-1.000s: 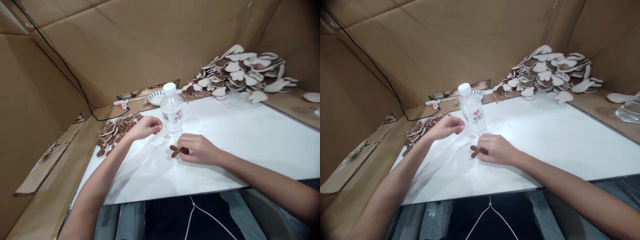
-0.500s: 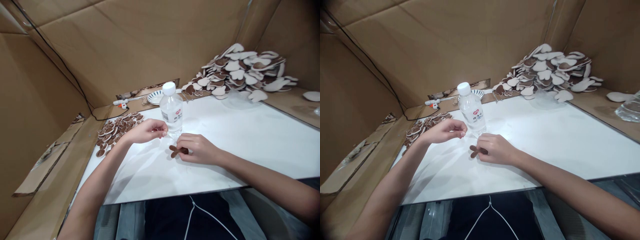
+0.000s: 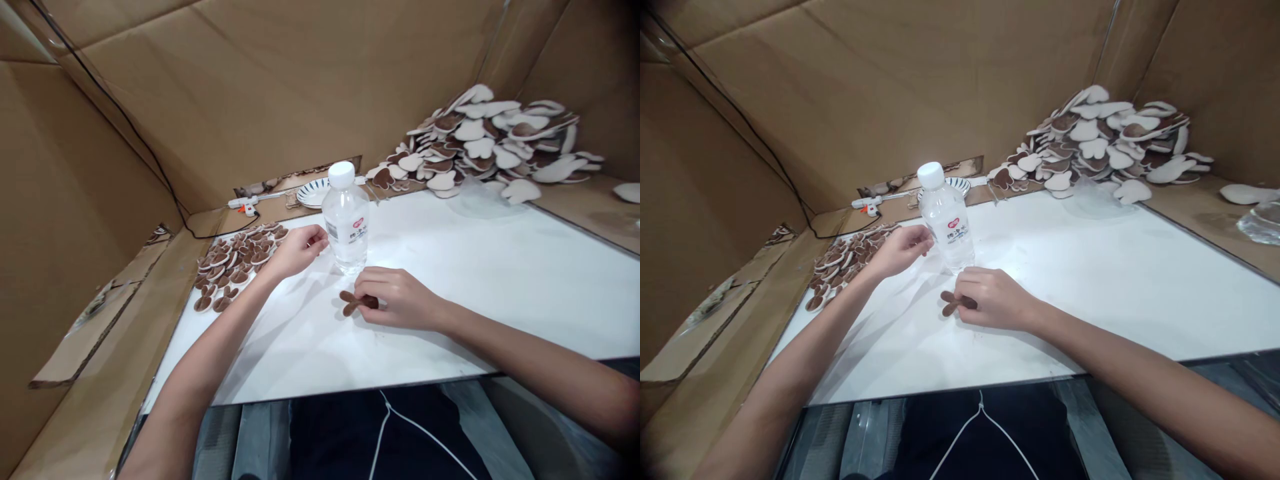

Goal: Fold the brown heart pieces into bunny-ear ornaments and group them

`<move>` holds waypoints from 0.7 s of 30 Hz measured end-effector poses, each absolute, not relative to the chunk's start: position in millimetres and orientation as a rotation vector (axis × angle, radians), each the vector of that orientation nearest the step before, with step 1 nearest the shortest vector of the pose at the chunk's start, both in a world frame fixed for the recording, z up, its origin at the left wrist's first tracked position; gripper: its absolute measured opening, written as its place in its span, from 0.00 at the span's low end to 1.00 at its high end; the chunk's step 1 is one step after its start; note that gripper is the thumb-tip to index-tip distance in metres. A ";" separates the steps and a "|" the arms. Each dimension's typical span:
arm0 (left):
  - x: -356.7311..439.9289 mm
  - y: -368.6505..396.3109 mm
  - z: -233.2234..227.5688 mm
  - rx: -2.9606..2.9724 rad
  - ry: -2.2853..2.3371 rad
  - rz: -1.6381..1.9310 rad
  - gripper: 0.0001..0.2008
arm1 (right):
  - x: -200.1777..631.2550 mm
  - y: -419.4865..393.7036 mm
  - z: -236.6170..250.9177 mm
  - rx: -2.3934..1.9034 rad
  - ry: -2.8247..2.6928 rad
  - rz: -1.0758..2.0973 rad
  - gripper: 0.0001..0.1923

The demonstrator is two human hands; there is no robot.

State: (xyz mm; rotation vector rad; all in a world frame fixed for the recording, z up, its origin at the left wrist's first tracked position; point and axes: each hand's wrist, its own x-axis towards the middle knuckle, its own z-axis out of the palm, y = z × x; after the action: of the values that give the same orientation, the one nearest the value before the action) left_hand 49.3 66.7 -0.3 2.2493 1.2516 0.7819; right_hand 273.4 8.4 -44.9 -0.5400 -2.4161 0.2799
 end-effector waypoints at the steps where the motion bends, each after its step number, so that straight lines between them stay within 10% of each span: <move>1: 50.9 67.4 -2.7 2.258 1.251 0.800 0.07 | 273.2 8.6 -45.0 -0.539 -2.417 0.275 0.06; 15: 49.5 77.4 -18.1 2.145 1.383 1.098 0.03 | 272.6 7.5 -43.7 -0.540 -2.418 0.263 0.06; 21: 66.3 47.6 -0.1 2.116 1.310 1.221 0.31 | 272.7 8.3 -45.1 -0.525 -2.418 0.267 0.06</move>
State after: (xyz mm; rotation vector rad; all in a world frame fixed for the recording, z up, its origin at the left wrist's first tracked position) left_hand 66.3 47.6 -0.1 2.1164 1.3104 1.2206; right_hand 272.7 8.3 -45.1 -0.5246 -2.4183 0.2666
